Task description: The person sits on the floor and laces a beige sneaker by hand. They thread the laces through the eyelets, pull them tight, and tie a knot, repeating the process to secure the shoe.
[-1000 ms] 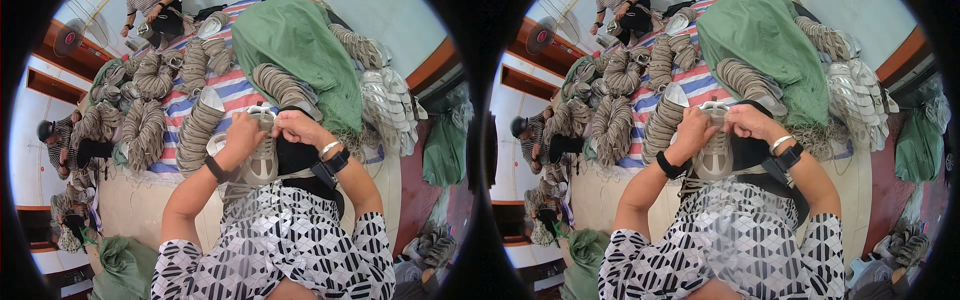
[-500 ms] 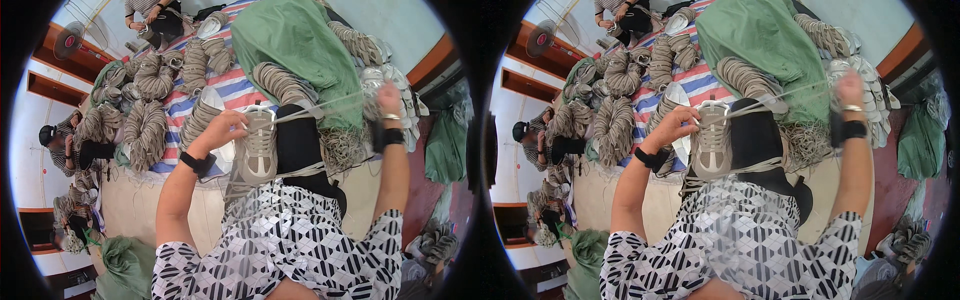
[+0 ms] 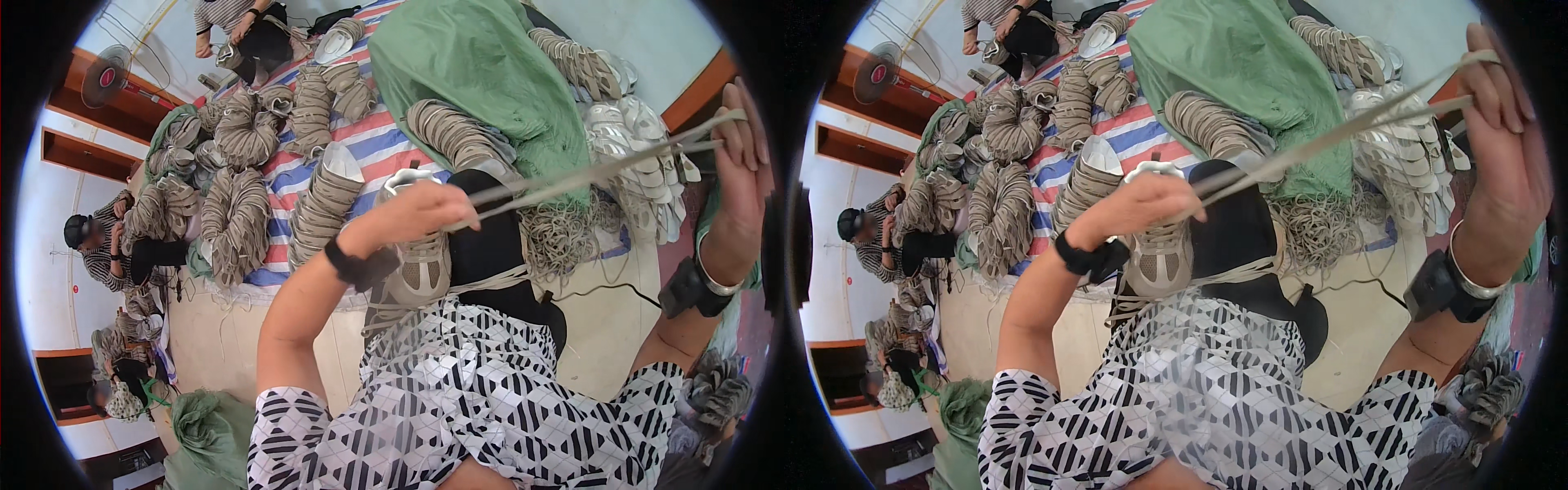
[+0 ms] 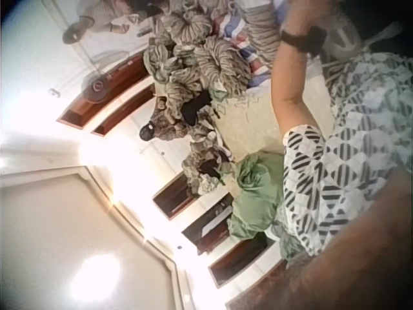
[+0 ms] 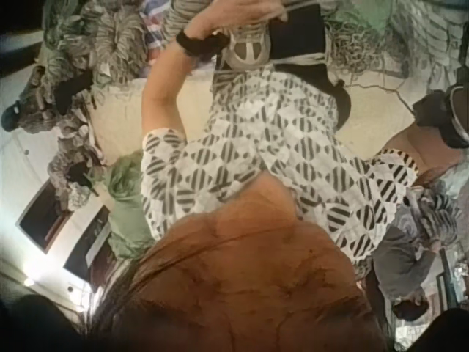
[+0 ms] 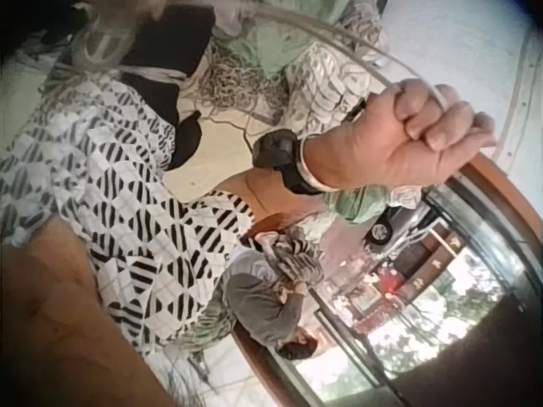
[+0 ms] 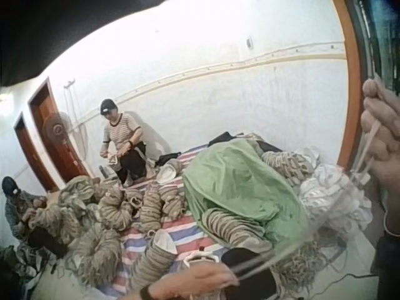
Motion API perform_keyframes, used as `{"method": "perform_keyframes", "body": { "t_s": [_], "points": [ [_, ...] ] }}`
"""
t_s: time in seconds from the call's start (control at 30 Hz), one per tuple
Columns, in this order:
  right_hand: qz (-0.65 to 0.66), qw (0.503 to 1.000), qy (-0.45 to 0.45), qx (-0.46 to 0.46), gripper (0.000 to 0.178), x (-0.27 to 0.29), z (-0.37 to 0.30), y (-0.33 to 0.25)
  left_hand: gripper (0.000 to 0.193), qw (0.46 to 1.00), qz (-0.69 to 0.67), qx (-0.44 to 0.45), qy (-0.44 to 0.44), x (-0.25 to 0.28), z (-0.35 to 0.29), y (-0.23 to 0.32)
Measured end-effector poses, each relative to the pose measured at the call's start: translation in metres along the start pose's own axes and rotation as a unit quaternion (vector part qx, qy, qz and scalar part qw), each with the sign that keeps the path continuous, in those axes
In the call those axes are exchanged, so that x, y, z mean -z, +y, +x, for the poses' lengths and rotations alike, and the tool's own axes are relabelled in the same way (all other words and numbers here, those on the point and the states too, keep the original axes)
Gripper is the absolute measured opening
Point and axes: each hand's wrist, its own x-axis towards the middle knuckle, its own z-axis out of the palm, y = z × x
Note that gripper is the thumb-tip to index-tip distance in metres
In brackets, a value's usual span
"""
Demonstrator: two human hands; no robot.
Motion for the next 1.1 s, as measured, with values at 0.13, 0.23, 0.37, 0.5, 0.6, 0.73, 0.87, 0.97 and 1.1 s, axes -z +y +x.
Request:
{"method": "perform_keyframes", "body": {
  "t_s": [0.13, 0.23, 0.37, 0.5, 0.6, 0.73, 0.87, 0.97, 1.1],
  "points": [
    [-0.105, 0.991, 0.073, 0.026, 0.022, 0.025, -0.02, 0.007, 0.019, 0.962, -0.015, 0.031, 0.272, 0.018, -0.035, -0.022],
    [-0.114, 0.986, 0.12, 0.012, 0.021, 0.082, -0.022, 0.003, 0.014, 0.934, 0.137, 0.034, 0.327, 0.013, -0.061, -0.063],
    [-0.142, 0.948, 0.283, -0.038, 0.027, 0.108, -0.028, 0.013, 0.012, 0.898, 0.342, -0.006, 0.277, -0.012, -0.063, -0.065],
    [-0.203, 0.942, 0.241, -0.117, 0.043, 0.108, -0.027, 0.048, 0.013, 0.852, 0.465, 0.006, 0.24, -0.015, -0.06, -0.062],
    [-0.215, 0.94, 0.223, -0.143, 0.041, 0.11, -0.03, 0.07, 0.015, 0.85, 0.487, 0.054, 0.194, -0.014, -0.053, -0.059],
    [-0.229, 0.927, 0.251, -0.157, 0.038, 0.102, -0.04, 0.096, 0.016, 0.965, 0.184, 0.154, 0.105, 0.004, -0.056, -0.059],
    [-0.144, 0.945, 0.232, -0.178, 0.035, 0.124, -0.057, 0.091, 0.013, 0.939, 0.193, 0.053, 0.281, -0.009, -0.065, -0.081],
    [-0.152, 0.932, 0.287, -0.162, 0.034, 0.118, -0.061, 0.099, 0.013, 0.895, 0.158, 0.068, 0.411, -0.031, -0.067, -0.098],
    [-0.18, 0.914, 0.311, -0.188, 0.034, 0.116, -0.062, 0.1, 0.012, 0.86, 0.217, 0.043, 0.459, -0.043, -0.064, -0.098]
  ]
}}
